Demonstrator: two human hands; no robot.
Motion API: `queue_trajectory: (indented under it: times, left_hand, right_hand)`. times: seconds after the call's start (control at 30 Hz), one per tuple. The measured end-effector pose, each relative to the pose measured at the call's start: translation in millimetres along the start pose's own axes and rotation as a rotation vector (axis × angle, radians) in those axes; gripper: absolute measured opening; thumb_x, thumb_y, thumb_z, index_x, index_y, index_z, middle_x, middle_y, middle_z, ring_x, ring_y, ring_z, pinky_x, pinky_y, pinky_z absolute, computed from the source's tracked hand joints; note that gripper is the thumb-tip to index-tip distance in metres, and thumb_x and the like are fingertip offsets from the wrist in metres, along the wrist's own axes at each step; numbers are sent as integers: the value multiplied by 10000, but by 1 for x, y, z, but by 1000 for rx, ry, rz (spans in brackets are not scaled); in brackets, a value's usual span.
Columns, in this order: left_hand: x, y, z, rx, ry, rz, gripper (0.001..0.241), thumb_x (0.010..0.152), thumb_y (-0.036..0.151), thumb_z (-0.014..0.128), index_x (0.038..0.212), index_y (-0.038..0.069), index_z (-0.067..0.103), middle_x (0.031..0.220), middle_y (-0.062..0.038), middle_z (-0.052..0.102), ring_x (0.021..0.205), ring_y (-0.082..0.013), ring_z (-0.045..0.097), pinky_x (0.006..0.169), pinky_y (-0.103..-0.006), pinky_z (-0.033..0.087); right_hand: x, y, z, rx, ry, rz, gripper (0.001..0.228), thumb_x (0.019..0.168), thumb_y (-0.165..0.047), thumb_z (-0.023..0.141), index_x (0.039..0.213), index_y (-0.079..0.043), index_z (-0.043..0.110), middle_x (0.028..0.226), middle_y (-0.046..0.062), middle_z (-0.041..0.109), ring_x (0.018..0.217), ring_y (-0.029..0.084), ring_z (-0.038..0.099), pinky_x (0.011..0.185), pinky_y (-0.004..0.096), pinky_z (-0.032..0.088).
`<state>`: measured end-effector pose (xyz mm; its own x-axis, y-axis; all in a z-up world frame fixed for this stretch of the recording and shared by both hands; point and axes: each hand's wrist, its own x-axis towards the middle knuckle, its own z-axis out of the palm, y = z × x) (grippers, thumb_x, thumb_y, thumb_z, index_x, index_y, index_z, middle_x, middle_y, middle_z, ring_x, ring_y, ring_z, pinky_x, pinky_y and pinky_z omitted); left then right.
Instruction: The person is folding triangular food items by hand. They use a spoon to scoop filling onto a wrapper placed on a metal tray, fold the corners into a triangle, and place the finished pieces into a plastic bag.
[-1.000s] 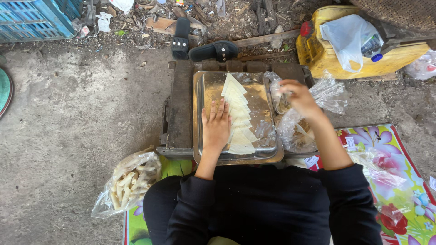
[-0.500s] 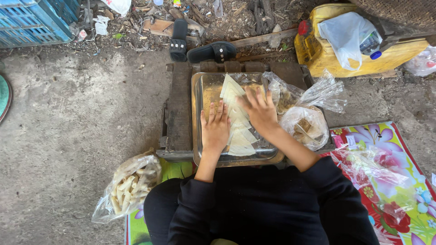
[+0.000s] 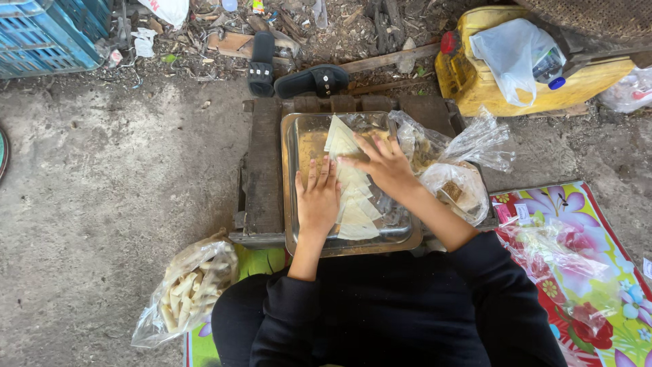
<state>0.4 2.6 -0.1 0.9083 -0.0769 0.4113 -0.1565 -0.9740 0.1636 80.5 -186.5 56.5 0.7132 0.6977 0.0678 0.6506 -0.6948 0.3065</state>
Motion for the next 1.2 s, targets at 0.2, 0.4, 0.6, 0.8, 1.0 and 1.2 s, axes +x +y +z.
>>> queue_trajectory:
  times: [0.2,0.4,0.6,0.8,1.0,1.2]
  left_hand:
    - [-1,-1,1,14,4,3,496,1052,337,443,1476,97,536,1617,-48,432,1486,-285,398,1197,-579,242]
    - [-1,0,-1,-31,15,-8,489,1052,330,455,1477,103,539,1605,-42,443,1481,-295,403,1194,-584,245]
    - [-1,-1,1,-32,45,-5,503,1045,343,462,1490,116,523,1607,-38,438,1479,-294,399,1186,-593,256]
    - [0,0,-1,-24,18,-1,513,1053,347,448,1512,124,495,1602,-49,442,1481,-310,401,1187,-588,258]
    - [1,0,-11,-123,44,-4,527,1068,298,460,1571,150,406,1582,-70,478,1476,-334,411,1194,-603,254]
    - [-2,4,-32,-207,68,-15,549,1028,207,535,1566,259,440,1557,-173,480,1446,-349,441,1170,-594,302]
  right_hand:
    - [44,26,19,23,56,14,851,901,25,505,1538,-532,405,1687,91,235,1446,419,379,1138,571,266]
    - [84,49,43,64,45,66,793,940,6,486,1487,-566,439,1670,80,288,1443,404,389,1128,566,278]
    - [131,77,52,371,-93,339,824,869,48,532,1472,-510,464,1643,92,304,1453,390,321,1133,565,241]
    - [66,69,14,807,197,227,748,819,162,468,1439,-231,610,1500,122,536,1456,313,424,1267,482,280]
    - [-72,-13,-53,526,-10,116,757,767,178,508,1375,-255,635,1591,89,381,1468,410,299,1214,562,165]
    - [-93,-51,-62,422,-51,28,883,746,167,506,1480,-324,530,1633,104,301,1461,434,299,1164,569,223]
